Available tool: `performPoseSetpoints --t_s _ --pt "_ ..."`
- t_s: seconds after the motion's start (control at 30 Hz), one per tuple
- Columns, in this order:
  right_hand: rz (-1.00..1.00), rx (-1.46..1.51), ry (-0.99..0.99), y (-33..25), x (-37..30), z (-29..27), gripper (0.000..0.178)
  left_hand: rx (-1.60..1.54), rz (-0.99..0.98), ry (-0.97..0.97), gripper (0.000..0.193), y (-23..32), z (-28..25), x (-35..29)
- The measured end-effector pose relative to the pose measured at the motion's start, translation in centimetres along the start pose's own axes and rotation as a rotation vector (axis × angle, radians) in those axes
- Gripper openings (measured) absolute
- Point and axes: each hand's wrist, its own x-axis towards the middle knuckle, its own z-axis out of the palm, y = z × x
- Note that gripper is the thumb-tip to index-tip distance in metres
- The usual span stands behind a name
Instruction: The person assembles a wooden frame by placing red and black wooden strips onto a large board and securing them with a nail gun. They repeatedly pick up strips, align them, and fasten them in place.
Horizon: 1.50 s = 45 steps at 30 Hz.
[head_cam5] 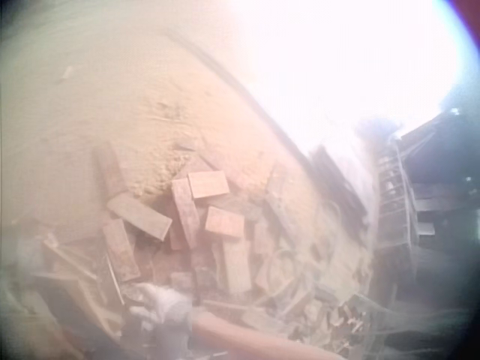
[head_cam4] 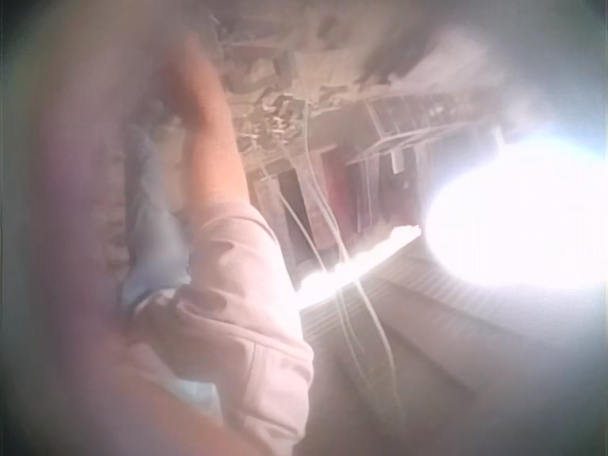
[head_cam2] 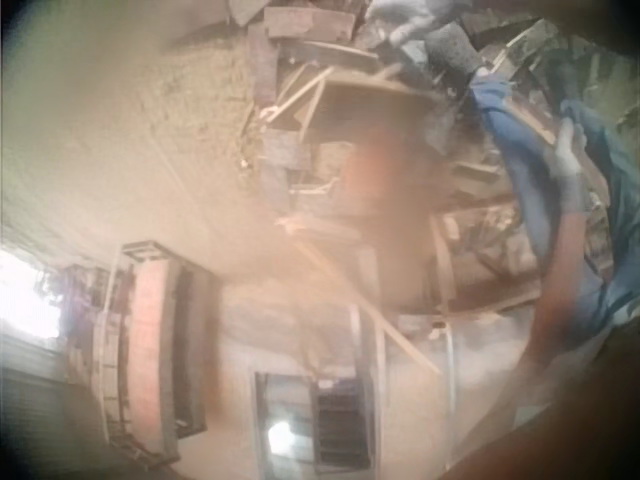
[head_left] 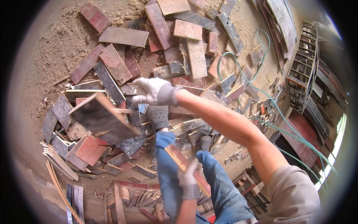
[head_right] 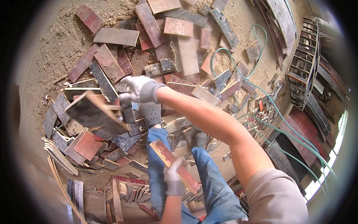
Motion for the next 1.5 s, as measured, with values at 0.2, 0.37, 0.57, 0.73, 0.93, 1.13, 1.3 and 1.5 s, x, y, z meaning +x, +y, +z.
performPoseSetpoints --t_s 0.2,0.37,0.57,0.73,0.93,1.13,1.3,1.5 --pt "-0.156 -1.172 -0.036 13.0 4.9 9.0 0.06 -0.011 0.162 -0.064 0.032 0.8 0.0 0.3" --pt "-0.125 -1.013 -0.055 11.8 2.9 7.5 0.051 -0.091 0.071 -0.144 0.055 1.6 -0.1 -0.3" --pt "0.355 -0.184 0.224 6.3 -2.3 -2.3 0.074 -0.265 0.12 -0.225 0.055 2.2 -0.4 -0.6" --pt "0.404 -0.478 -0.038 8.0 1.0 -5.1 0.072 -0.225 0.004 -0.23 0.057 2.4 -0.8 -0.4" --pt "-0.017 -0.842 -0.234 10.2 9.9 -4.5 0.049 -0.328 0.104 -0.311 0.059 2.5 -1.3 -0.5" --pt "0.118 -1.339 -0.437 7.9 14.0 -3.4 0.044 -0.332 0.163 -0.303 0.058 3.0 -1.7 -0.6" --pt "0.265 -1.067 -0.418 8.2 7.7 -4.2 0.028 -0.365 0.147 -0.312 0.058 3.0 -1.8 -1.2" --pt "0.111 -1.036 -0.246 11.8 6.2 -0.7 0.052 -0.277 0.175 -0.357 0.059 2.1 -2.1 -1.1"
